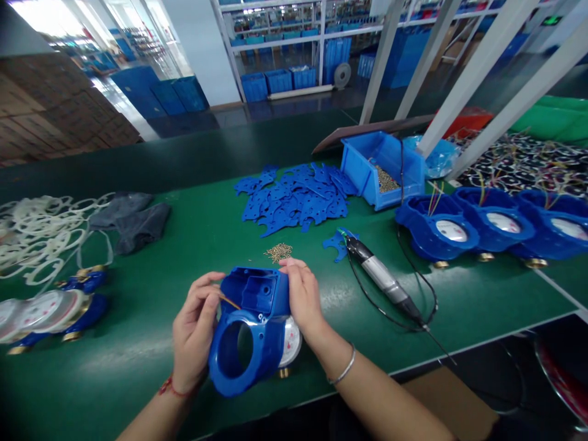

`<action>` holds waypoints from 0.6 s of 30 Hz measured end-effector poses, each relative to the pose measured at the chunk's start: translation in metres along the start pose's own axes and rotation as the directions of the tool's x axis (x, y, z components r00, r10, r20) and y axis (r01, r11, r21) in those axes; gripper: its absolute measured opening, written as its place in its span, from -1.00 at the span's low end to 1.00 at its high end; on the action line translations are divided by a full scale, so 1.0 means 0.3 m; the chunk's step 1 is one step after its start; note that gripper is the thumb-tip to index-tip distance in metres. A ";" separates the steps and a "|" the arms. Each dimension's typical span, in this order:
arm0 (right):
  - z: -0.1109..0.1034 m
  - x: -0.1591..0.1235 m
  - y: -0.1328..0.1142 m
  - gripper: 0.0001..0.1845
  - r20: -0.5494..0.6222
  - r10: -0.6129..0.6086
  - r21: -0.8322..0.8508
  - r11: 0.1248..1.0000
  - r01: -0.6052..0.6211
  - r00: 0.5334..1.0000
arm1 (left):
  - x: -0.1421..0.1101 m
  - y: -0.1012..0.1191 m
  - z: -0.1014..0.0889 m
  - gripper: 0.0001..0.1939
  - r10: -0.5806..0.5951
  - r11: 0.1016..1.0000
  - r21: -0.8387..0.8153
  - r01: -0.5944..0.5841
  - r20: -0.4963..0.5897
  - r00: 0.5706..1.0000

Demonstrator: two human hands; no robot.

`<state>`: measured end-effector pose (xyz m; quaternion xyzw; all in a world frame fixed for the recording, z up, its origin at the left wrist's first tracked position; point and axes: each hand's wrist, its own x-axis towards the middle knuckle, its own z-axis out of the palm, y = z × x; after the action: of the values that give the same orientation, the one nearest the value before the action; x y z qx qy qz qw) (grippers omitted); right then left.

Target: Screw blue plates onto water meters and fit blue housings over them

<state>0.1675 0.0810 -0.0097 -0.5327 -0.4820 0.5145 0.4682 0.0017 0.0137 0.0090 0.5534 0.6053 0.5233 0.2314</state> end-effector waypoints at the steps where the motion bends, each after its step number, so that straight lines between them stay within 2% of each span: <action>1: 0.003 -0.002 0.001 -0.50 -0.035 -0.019 0.004 1.000 0.019 0.999 | -0.018 -0.007 0.018 -0.74 -0.018 0.999 -0.033 0.016 -0.061 0.998; 3: 0.003 -0.011 -0.001 -0.52 -0.107 -0.062 0.002 0.998 0.062 0.992 | -0.047 -0.011 0.051 -0.74 -0.124 0.981 -0.167 0.103 -0.117 0.985; 5: -0.002 -0.027 0.001 -0.53 -0.150 -0.096 -0.007 0.995 0.096 0.984 | -0.063 -0.003 0.075 -0.74 -0.242 0.934 -0.296 0.202 -0.106 0.965; 7: -0.012 -0.054 0.011 -0.51 -0.140 -0.101 0.006 0.995 0.103 0.985 | -0.070 0.014 0.089 -0.74 -0.302 0.906 -0.341 0.253 -0.098 0.948; 10: -0.027 -0.103 0.032 -0.50 -0.062 -0.053 0.097 0.994 0.059 0.997 | -0.078 0.040 0.100 -0.73 -0.319 0.909 -0.314 0.273 -0.104 0.942; 13: -0.041 -0.138 0.034 -0.46 0.031 0.044 0.229 0.972 -0.050 0.999 | -0.092 0.059 0.111 -0.74 -0.267 0.927 -0.306 0.216 -0.134 0.954; 16: -0.045 -0.150 0.008 -0.42 0.110 0.147 0.291 0.941 -0.173 0.983 | -0.100 0.073 0.125 -0.74 -0.226 0.929 -0.328 0.173 -0.130 0.966; 18: -0.043 -0.151 -0.011 -0.35 0.156 0.213 0.313 0.915 -0.253 0.964 | -0.095 0.082 0.132 -0.74 -0.260 0.914 -0.351 0.205 -0.115 0.959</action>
<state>0.1799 0.0363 -0.0016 -0.4690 -0.3489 0.6708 0.4565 0.0543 -0.0014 0.0088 0.3862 0.5854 0.6298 0.3339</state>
